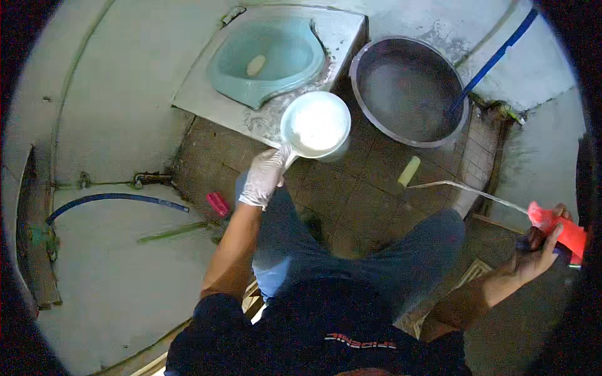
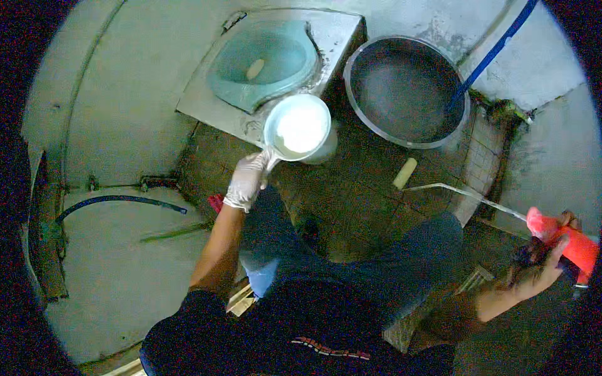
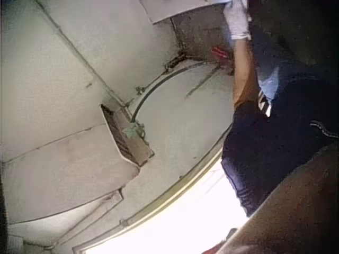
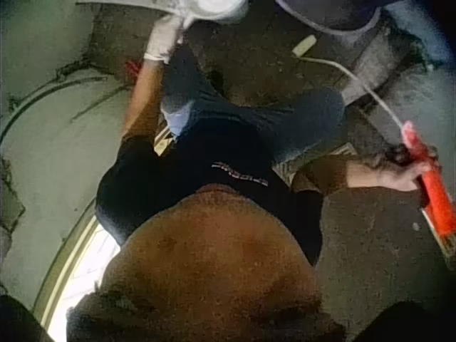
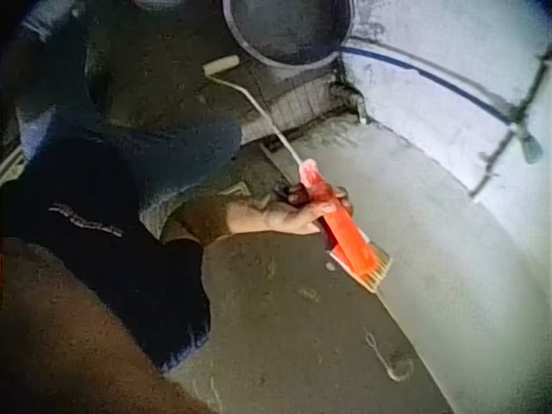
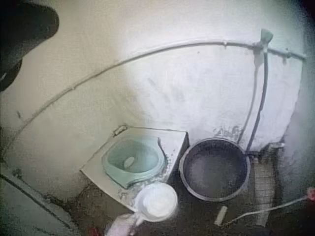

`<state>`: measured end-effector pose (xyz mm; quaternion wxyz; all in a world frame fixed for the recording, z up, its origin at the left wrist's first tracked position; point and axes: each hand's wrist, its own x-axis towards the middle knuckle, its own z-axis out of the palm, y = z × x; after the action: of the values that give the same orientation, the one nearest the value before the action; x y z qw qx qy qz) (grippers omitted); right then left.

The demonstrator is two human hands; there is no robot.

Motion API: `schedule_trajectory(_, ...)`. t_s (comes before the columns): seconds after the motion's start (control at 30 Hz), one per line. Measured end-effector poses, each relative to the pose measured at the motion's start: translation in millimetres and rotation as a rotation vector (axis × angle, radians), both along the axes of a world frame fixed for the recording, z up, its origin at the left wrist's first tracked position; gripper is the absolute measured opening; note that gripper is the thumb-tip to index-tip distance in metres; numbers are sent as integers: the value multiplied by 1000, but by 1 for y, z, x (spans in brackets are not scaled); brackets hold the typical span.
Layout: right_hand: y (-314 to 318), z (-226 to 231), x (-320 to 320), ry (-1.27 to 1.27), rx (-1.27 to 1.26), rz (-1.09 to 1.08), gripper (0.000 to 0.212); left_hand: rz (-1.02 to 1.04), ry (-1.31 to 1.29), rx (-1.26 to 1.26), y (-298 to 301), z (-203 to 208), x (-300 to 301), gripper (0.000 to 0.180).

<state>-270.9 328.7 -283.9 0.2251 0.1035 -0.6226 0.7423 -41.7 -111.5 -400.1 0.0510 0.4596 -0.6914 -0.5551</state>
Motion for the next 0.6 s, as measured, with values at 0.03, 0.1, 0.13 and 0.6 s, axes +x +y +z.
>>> schedule_trajectory(0.03,0,1,1,-52,17,25,36,-43,-80,-119,-13,21,-3,37)
schedule_trajectory(0.1,2,3,2,-35,5,44,36,70,16,-76,-27,59,-4,38)
schedule_trajectory(0.13,-1,4,6,-58,25,117,34,92,43,-46,-47,70,-9,36)
schedule_trajectory(0.6,-9,7,35,-110,180,-50,42,-357,-546,-798,-312,31,-105,40)
